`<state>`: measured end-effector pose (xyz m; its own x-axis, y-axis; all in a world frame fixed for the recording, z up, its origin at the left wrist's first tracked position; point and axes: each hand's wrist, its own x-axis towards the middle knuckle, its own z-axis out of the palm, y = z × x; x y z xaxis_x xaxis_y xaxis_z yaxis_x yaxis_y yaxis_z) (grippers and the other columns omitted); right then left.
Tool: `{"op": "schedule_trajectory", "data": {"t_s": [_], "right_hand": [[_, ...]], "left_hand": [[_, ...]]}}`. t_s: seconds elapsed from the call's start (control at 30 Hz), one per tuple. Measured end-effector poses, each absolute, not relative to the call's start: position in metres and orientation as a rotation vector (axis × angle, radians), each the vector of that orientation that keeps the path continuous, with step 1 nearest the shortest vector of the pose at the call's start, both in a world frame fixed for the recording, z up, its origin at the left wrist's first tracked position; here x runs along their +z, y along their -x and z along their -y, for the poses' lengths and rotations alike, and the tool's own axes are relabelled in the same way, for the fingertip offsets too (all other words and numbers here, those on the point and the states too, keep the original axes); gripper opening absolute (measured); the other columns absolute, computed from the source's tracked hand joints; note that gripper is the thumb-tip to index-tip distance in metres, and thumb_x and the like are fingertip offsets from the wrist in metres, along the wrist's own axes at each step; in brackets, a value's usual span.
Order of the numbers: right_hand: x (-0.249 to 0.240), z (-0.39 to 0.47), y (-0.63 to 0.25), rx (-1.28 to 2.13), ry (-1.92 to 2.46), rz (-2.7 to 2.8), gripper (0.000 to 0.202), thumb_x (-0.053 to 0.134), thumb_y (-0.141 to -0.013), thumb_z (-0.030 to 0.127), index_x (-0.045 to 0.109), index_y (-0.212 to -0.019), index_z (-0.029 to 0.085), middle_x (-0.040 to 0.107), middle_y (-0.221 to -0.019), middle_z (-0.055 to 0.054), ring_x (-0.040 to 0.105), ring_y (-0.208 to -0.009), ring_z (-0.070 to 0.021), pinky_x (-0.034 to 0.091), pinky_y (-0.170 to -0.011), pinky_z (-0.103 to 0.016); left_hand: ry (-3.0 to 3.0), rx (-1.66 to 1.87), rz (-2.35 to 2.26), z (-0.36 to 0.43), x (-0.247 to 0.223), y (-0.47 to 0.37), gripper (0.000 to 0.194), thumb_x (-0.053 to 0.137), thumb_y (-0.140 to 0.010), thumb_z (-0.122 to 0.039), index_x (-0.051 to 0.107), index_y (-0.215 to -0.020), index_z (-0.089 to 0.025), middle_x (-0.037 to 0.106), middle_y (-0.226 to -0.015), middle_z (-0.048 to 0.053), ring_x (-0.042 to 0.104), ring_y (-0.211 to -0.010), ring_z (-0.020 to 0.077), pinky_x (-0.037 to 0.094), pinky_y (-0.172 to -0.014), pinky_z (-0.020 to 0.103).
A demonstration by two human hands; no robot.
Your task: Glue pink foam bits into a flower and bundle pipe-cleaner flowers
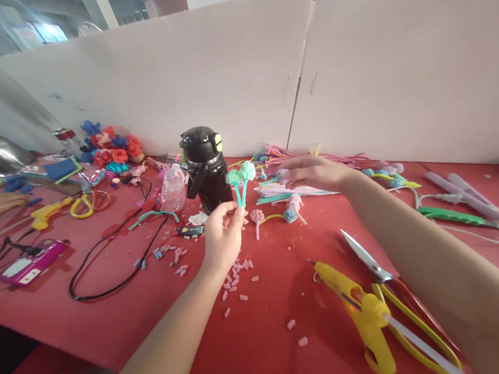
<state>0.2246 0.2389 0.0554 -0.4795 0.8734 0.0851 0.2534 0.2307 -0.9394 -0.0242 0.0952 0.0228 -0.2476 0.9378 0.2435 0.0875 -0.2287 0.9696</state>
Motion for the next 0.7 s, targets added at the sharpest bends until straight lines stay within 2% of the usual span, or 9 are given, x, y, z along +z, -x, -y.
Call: {"op": "schedule_trajectory", "data": {"t_s": [0.13,0.27,0.47,0.6,0.7], "right_hand": [[0.069,-0.188,-0.230,1.460,0.954,2.005,0.043,0.089,-0.076,0.054,0.080,-0.104,0.022,0.077,-0.093,-0.005,0.070,-0.086,-0.0215,0.057,-0.083,-0.037],[0.067,-0.154,-0.218,1.391,0.935,1.895,0.042,0.092,-0.072,0.054,0.076,-0.093,0.022,0.075,-0.085,-0.003,0.068,-0.079,-0.0192,0.055,-0.076,-0.035],[0.055,-0.132,-0.214,1.303,0.925,1.762,0.048,0.090,-0.073,0.059,0.077,-0.096,0.019,0.075,-0.085,-0.005,0.066,-0.074,-0.0175,0.054,-0.074,-0.035],[0.051,-0.125,-0.212,1.305,0.907,1.743,0.050,0.091,-0.072,0.059,0.078,-0.097,0.018,0.076,-0.087,-0.005,0.066,-0.077,-0.0171,0.054,-0.077,-0.035],[0.051,-0.126,-0.207,1.289,0.912,1.763,0.050,0.092,-0.069,0.061,0.077,-0.090,0.018,0.075,-0.084,-0.004,0.067,-0.076,-0.0173,0.055,-0.075,-0.035]], "left_hand": [[-1.355,1.555,-1.288,-0.093,0.021,0.017,0.021,0.073,-0.083,-0.037,0.068,-0.088,-0.017,0.071,-0.075,0.004,0.066,-0.066,0.0149,0.056,-0.064,0.026],[-1.398,1.489,-1.179,-0.091,0.013,0.009,0.025,0.071,-0.087,-0.042,0.066,-0.086,-0.018,0.070,-0.073,0.004,0.063,-0.061,0.0150,0.054,-0.061,0.027],[-1.399,1.423,-1.139,-0.091,0.006,0.003,0.029,0.075,-0.085,-0.045,0.066,-0.086,-0.017,0.073,-0.077,0.006,0.064,-0.064,0.0156,0.055,-0.064,0.028],[-1.373,1.399,-1.122,-0.090,0.007,-0.001,0.027,0.078,-0.085,-0.041,0.066,-0.084,-0.017,0.074,-0.078,0.007,0.065,-0.064,0.0160,0.056,-0.064,0.029],[-1.390,1.378,-1.117,-0.089,0.006,-0.002,0.023,0.077,-0.087,-0.038,0.067,-0.085,-0.017,0.075,-0.079,0.007,0.068,-0.067,0.0170,0.057,-0.065,0.029]]}}
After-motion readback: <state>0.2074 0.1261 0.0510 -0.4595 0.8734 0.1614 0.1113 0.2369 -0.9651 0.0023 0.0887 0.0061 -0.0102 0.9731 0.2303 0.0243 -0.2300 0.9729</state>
